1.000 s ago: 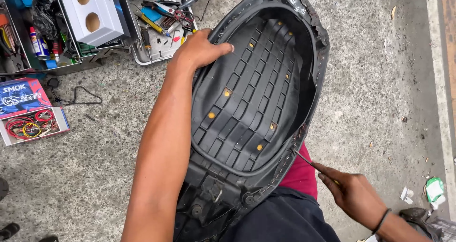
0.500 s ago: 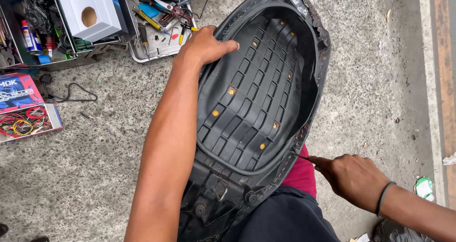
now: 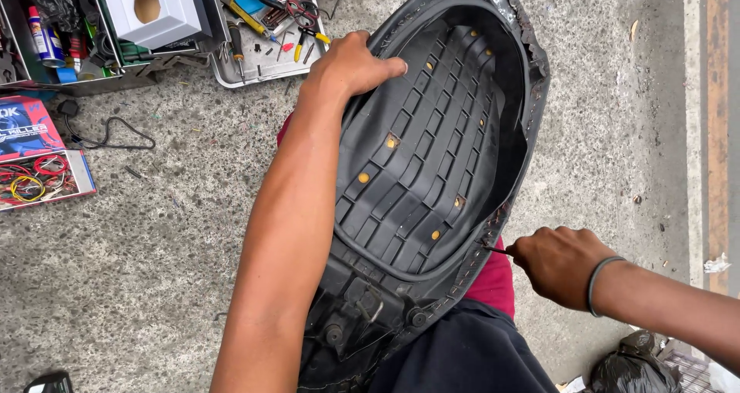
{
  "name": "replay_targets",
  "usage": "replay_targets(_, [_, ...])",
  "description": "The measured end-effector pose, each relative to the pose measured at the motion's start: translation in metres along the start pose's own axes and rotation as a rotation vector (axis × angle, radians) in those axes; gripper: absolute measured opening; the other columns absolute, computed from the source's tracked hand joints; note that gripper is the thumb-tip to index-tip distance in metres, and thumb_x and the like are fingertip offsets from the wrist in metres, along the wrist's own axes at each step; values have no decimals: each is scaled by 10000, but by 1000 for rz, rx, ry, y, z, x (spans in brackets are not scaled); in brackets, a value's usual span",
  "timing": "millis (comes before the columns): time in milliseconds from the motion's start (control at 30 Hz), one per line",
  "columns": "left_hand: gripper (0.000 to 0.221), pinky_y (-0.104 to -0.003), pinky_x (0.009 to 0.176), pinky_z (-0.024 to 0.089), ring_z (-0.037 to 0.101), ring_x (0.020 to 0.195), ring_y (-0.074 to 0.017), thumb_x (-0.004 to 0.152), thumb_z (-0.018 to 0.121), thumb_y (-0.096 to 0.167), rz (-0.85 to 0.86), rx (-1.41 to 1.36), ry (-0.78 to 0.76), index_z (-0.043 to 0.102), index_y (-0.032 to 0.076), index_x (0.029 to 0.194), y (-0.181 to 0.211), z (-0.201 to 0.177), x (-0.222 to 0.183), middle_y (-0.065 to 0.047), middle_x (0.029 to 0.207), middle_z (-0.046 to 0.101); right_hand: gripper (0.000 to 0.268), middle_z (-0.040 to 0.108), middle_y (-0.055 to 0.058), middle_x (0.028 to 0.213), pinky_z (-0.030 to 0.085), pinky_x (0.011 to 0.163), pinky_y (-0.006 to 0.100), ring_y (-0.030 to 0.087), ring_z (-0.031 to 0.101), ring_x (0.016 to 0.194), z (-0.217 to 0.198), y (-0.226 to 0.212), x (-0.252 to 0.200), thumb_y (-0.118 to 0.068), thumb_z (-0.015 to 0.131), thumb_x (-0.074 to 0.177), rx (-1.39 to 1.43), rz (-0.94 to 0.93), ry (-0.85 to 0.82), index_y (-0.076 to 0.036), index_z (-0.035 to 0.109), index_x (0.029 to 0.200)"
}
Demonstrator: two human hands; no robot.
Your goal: Repairing a motorcycle seat by prying staples and adjusting the cover using a screwdriver.
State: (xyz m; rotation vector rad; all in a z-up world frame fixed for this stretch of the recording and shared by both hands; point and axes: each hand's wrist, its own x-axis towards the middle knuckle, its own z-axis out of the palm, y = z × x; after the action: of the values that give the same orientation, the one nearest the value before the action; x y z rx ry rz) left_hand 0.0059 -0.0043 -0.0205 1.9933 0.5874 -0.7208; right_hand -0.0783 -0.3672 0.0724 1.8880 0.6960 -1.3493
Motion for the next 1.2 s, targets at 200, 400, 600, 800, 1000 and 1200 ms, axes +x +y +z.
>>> replay_targets(200, [1044,-559,1163,486,527,1505,-434,846,700,598,50,19,25,364,187,1745,6,3,2,-126,1749,441,297,795,40,1073,672,877,401,228,796,996,-16,-14,18,-61,491,1042,165,91,-48,-204,727,1152])
replay_targets(400, [831,-525,979,576,734,1196,-379,802,701,607,93,36,45,614,201,1522,3,3,9,-87,1385,731,286,761,102,926,640,734,489,334,783,843,40,-22,27,-47,435,1040,120,46,90,-192,678,1082])
replay_targets(600, [1044,-588,1258,411,443,1589,-404,937,737,592,32,-9,29,283,169,1777,-2,-9,0,-133,1801,370,475,465,18,484,351,475,392,154,258,502,130,-8,30,-253,658,1047,851,-47,640,-290,749,1512])
replay_targets(800, [1052,-566,1273,391,396,1631,-358,934,700,593,-16,-33,-38,237,198,1792,1,-11,-17,-89,1847,286,491,497,57,465,406,554,423,248,434,446,122,-15,4,-389,609,1051,747,97,509,-445,713,1528])
replay_targets(1000, [1020,-587,1315,337,342,1662,-360,971,696,589,-25,-13,-44,230,211,1796,11,-3,-22,-97,1852,273,487,829,135,949,549,736,560,447,763,895,89,-6,-5,-550,456,1106,435,180,248,-578,557,1582])
replay_targets(1200, [1045,-580,1294,368,381,1633,-383,928,709,581,12,-3,-22,255,203,1790,14,4,-10,-116,1835,303,393,792,96,1007,623,768,511,363,795,922,32,-13,8,-81,407,1085,203,84,83,-276,729,1201])
